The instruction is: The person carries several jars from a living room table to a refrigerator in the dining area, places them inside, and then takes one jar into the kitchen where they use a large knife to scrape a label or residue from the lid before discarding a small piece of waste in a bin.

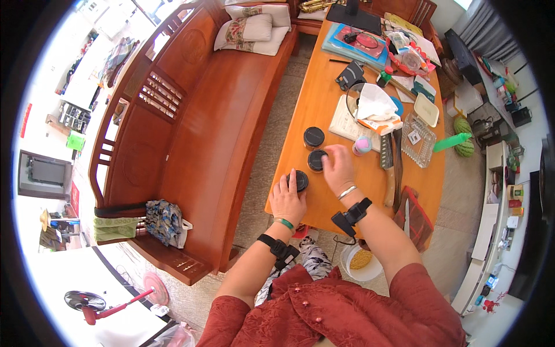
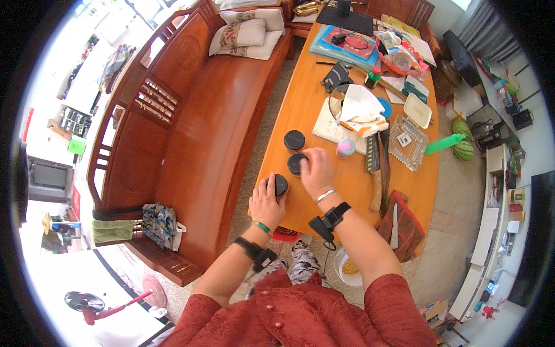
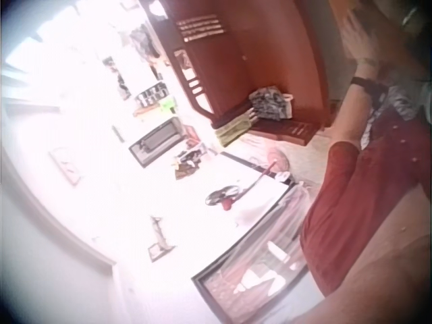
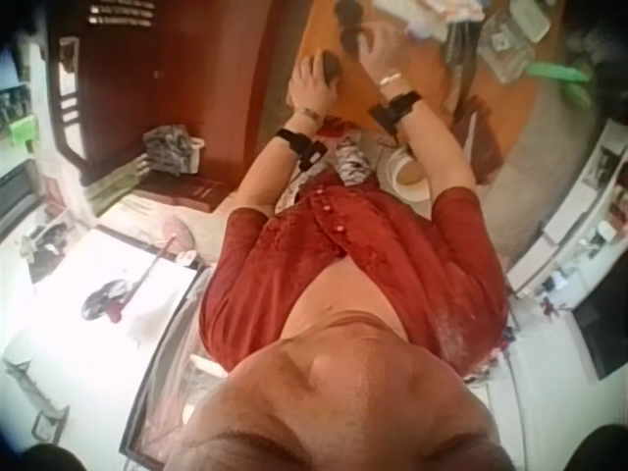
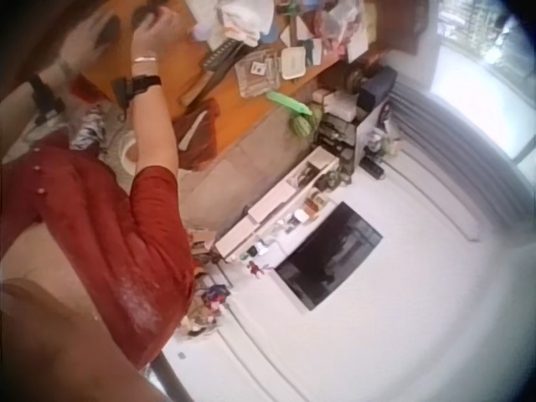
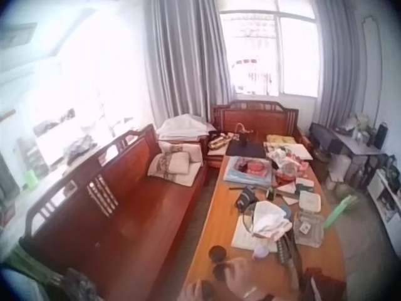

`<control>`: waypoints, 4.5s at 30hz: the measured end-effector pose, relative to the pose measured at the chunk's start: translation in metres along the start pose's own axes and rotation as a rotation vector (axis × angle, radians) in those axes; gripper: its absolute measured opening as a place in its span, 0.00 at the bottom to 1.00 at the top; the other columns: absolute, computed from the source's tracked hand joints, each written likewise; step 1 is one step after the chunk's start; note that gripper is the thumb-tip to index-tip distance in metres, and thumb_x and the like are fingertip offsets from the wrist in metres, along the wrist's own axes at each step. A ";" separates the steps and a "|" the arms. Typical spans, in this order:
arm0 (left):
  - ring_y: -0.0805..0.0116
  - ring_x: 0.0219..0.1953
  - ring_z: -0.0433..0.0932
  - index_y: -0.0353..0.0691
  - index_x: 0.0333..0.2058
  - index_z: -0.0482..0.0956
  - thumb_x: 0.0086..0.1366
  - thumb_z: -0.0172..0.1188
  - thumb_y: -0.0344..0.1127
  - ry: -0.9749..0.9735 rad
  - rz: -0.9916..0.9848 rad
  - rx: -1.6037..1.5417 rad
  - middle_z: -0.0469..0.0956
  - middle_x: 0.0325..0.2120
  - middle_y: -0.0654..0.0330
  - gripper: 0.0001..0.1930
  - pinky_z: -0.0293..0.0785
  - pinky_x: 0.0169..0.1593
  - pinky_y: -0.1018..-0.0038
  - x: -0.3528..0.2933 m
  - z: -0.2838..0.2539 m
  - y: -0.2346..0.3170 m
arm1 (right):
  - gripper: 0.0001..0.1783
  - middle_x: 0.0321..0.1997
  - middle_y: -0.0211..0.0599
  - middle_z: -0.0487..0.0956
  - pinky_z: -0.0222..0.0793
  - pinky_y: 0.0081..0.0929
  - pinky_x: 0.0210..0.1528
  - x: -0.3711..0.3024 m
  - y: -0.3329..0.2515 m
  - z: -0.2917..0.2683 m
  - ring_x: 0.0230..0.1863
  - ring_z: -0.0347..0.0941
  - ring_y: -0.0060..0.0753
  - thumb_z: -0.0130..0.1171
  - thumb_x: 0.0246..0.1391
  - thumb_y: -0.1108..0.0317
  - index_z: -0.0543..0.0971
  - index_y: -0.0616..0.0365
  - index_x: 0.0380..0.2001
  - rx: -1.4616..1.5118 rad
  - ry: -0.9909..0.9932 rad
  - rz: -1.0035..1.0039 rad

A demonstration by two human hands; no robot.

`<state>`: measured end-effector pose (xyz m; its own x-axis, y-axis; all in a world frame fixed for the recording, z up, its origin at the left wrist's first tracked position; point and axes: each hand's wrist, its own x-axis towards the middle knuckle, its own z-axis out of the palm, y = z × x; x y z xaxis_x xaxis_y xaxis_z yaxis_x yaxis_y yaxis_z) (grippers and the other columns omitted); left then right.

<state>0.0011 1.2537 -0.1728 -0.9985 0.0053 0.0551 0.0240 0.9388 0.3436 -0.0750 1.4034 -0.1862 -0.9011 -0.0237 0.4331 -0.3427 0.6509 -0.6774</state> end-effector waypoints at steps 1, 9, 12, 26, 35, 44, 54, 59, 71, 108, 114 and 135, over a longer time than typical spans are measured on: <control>0.53 0.51 0.66 0.44 0.59 0.59 0.51 0.62 0.43 0.002 0.015 0.010 0.65 0.52 0.52 0.36 0.63 0.50 0.58 0.001 0.001 0.000 | 0.18 0.41 0.42 0.70 0.63 0.38 0.49 -0.001 -0.006 0.004 0.46 0.66 0.48 0.62 0.41 0.69 0.70 0.55 0.38 -0.002 -0.004 -0.007; 0.55 0.50 0.65 0.41 0.55 0.63 0.49 0.64 0.42 0.010 0.045 -0.062 0.66 0.51 0.57 0.35 0.62 0.49 0.60 0.002 -0.003 0.002 | 0.25 0.42 0.45 0.66 0.62 0.41 0.46 -0.002 0.000 0.004 0.45 0.63 0.50 0.64 0.35 0.69 0.68 0.53 0.40 -0.097 -0.130 0.006; 0.59 0.48 0.67 0.44 0.57 0.63 0.51 0.62 0.44 0.038 0.091 -0.004 0.66 0.52 0.57 0.34 0.61 0.46 0.62 -0.001 -0.003 0.000 | 0.21 0.41 0.45 0.65 0.62 0.41 0.45 -0.005 0.005 -0.008 0.44 0.63 0.49 0.64 0.37 0.67 0.70 0.53 0.38 -0.270 -0.160 -0.089; 0.63 0.40 0.69 0.47 0.58 0.63 0.51 0.61 0.53 -0.003 0.184 0.049 0.71 0.44 0.59 0.37 0.62 0.43 0.68 0.003 -0.006 0.000 | 0.42 0.59 0.53 0.57 0.71 0.40 0.45 0.083 -0.011 -0.025 0.42 0.73 0.56 0.58 0.41 0.65 0.52 0.42 0.61 -0.541 -0.761 0.153; 0.62 0.37 0.71 0.38 0.52 0.67 0.50 0.60 0.57 -0.090 0.172 0.018 0.72 0.38 0.58 0.36 0.65 0.40 0.69 0.012 -0.007 0.003 | 0.33 0.60 0.46 0.60 0.75 0.45 0.31 0.114 -0.038 0.012 0.45 0.75 0.51 0.54 0.49 0.62 0.58 0.43 0.60 -0.875 -1.090 0.204; 0.60 0.35 0.74 0.40 0.52 0.67 0.52 0.60 0.55 -0.170 0.093 0.006 0.73 0.37 0.58 0.33 0.68 0.38 0.67 0.018 -0.011 0.012 | 0.21 0.48 0.42 0.70 0.73 0.40 0.40 0.103 -0.031 0.003 0.43 0.75 0.45 0.54 0.48 0.65 0.66 0.51 0.47 -0.794 -0.943 0.074; 0.56 0.36 0.75 0.40 0.52 0.66 0.50 0.63 0.53 -0.127 -0.007 -0.180 0.73 0.39 0.56 0.34 0.70 0.41 0.64 -0.015 -0.034 -0.015 | 0.30 0.48 0.46 0.72 0.65 0.36 0.50 0.050 -0.011 -0.067 0.50 0.69 0.50 0.62 0.41 0.62 0.67 0.53 0.50 -0.066 -0.690 0.165; 0.55 0.38 0.75 0.40 0.51 0.66 0.49 0.64 0.50 -0.003 -0.109 -0.224 0.74 0.39 0.54 0.33 0.72 0.40 0.65 -0.075 -0.089 -0.071 | 0.30 0.47 0.40 0.72 0.68 0.25 0.39 0.016 -0.085 -0.099 0.36 0.72 0.30 0.63 0.42 0.64 0.66 0.54 0.51 0.101 -0.759 0.354; 0.52 0.41 0.75 0.39 0.51 0.67 0.48 0.67 0.47 0.443 -0.610 -0.134 0.74 0.39 0.51 0.34 0.72 0.42 0.65 -0.378 -0.212 -0.237 | 0.31 0.43 0.33 0.72 0.67 0.20 0.39 -0.130 -0.329 -0.021 0.36 0.70 0.23 0.63 0.40 0.71 0.67 0.55 0.51 0.456 -1.030 0.117; 0.50 0.32 0.76 0.35 0.51 0.66 0.52 0.61 0.56 0.760 -0.737 0.089 0.75 0.35 0.50 0.36 0.72 0.33 0.62 -0.563 -0.502 -0.864 | 0.31 0.43 0.41 0.72 0.69 0.30 0.38 -0.247 -0.911 0.487 0.35 0.71 0.41 0.66 0.36 0.67 0.68 0.55 0.48 0.440 -0.988 -0.563; 0.51 0.34 0.77 0.34 0.52 0.66 0.53 0.60 0.58 0.684 -0.653 0.068 0.75 0.36 0.50 0.36 0.73 0.36 0.63 -0.512 -0.545 -0.984 | 0.31 0.45 0.42 0.73 0.68 0.30 0.45 -0.223 -0.948 0.562 0.44 0.72 0.42 0.64 0.37 0.69 0.68 0.57 0.49 0.418 -0.860 -0.419; 0.51 0.33 0.77 0.36 0.53 0.64 0.53 0.61 0.56 0.672 -0.818 -0.004 0.75 0.40 0.50 0.37 0.75 0.34 0.61 -0.332 -0.689 -1.392 | 0.31 0.47 0.43 0.71 0.69 0.30 0.40 0.007 -1.152 0.932 0.41 0.72 0.42 0.64 0.38 0.70 0.66 0.54 0.49 0.304 -0.832 -0.503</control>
<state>0.3335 -0.2917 -0.0235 -0.4782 -0.8208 0.3123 -0.6419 0.5694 0.5136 0.0652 -0.0537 0.0430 -0.4927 -0.8374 0.2367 -0.6817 0.2023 -0.7031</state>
